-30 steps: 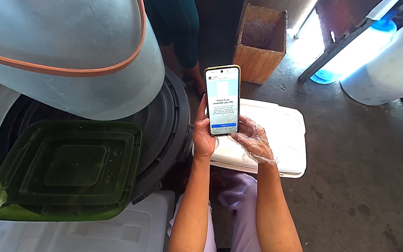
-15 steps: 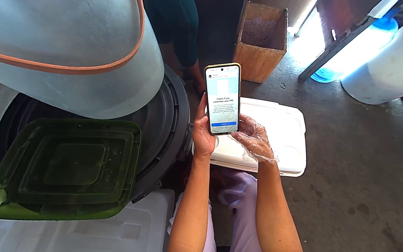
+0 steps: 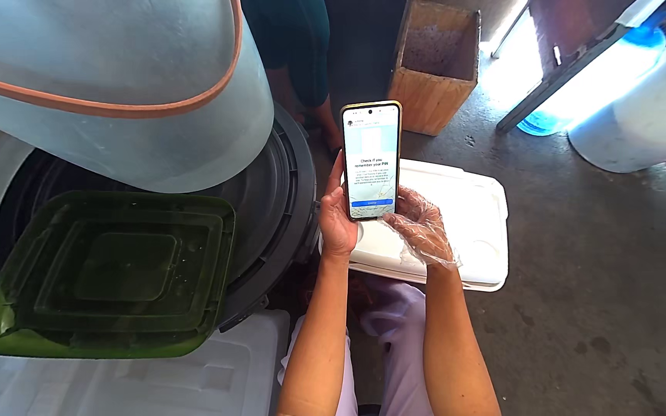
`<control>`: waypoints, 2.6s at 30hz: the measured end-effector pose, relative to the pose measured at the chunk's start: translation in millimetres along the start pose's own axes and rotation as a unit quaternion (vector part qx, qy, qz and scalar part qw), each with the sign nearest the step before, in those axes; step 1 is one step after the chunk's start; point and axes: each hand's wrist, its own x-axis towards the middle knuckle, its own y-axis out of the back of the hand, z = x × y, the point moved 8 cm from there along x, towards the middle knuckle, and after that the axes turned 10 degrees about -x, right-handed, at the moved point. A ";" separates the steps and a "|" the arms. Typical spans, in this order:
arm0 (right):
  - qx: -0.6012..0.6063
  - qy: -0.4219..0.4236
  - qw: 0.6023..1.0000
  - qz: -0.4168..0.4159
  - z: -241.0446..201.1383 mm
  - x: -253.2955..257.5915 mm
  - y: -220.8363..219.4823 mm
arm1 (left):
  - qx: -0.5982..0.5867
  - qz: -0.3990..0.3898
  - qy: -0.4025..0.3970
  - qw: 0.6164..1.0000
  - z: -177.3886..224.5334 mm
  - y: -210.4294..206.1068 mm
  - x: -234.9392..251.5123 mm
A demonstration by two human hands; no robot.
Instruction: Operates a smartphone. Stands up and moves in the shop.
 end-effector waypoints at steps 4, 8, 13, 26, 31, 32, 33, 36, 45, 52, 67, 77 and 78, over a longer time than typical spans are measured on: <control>-0.012 -0.004 1.000 -0.002 -1.0 0.1 0.2 | 0.002 -0.004 -0.004 1.000 0.5 -1.1 0.4; -0.022 -0.005 1.000 -0.003 -0.2 0.1 0.9 | 0.005 0.002 -0.002 1.000 0.1 -0.6 0.3; -0.018 0.006 1.000 -0.005 -1.2 1.0 0.4 | 0.011 0.006 -0.004 1.000 0.6 -0.1 0.8; -0.009 0.003 1.000 -0.009 -0.5 2.0 -0.3 | 0.028 -0.012 -0.011 0.999 3.4 -2.2 -1.8; -0.018 -0.002 1.000 -0.005 -0.3 1.3 0.3 | 0.020 -0.010 -0.005 1.000 2.7 -2.4 -1.5; -0.021 -0.004 1.000 -0.005 -0.3 1.0 0.6 | 0.010 -0.007 -0.005 1.000 1.8 -1.2 -0.5; -0.025 -0.005 1.000 -0.005 -0.9 0.7 0.7 | 0.005 -0.006 -0.006 1.000 1.0 -0.3 0.0; -0.023 0.007 1.000 -0.003 -1.5 1.0 -2.4 | -0.001 -0.001 -0.006 1.000 0.0 1.0 0.7; -0.057 0.065 0.994 0.064 -2.2 2.9 -26.1 | 0.017 -0.017 -0.036 0.999 2.2 -0.1 0.8; -0.090 0.072 0.990 0.079 -2.9 2.7 -24.8 | 0.017 -0.026 -0.041 0.999 4.0 -2.2 0.5; -0.322 0.208 0.909 0.163 -34.5 -5.6 5.1 | 0.081 -0.024 -0.031 0.996 4.3 -6.9 -4.3; -0.332 0.209 0.907 0.153 -35.3 -4.3 -2.5 | 0.106 -0.017 -0.024 0.994 1.7 -4.8 -4.7; -0.327 0.204 0.911 0.150 -35.5 -4.6 -2.4 | 0.105 -0.015 -0.024 0.994 1.8 -4.5 -4.9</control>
